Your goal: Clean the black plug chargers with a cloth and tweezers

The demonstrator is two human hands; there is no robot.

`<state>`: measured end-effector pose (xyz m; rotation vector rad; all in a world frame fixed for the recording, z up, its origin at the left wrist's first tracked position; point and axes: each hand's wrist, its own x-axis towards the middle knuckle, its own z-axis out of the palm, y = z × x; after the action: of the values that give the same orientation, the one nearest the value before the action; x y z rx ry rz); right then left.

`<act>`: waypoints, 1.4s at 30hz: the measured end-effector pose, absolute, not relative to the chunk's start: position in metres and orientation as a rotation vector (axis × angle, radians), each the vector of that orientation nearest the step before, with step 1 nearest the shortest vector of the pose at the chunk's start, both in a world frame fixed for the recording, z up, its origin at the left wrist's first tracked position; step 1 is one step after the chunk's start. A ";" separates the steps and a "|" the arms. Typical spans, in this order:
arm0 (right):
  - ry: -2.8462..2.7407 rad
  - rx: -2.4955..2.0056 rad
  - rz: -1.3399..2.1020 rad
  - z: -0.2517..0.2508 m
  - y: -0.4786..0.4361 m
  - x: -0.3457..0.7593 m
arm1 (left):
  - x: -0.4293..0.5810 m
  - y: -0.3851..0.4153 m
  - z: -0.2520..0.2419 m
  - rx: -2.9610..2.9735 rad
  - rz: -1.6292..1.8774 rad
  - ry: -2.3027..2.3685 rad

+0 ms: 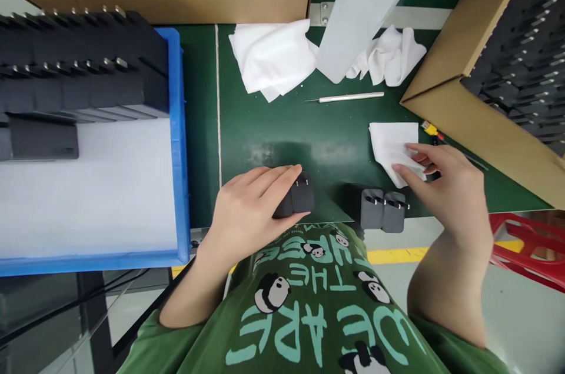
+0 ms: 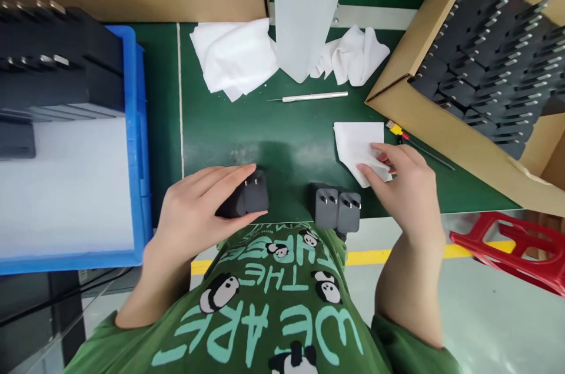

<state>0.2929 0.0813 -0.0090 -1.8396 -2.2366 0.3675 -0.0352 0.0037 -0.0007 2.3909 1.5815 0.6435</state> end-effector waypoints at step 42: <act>-2.281 -1.326 0.012 0.058 0.047 0.219 | -0.041 -0.006 0.017 2.405 0.678 1.663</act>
<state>0.2191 0.0475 0.0584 -1.3260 -2.2808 0.0121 -0.0407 -0.0063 0.0172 2.4052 1.6634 0.6780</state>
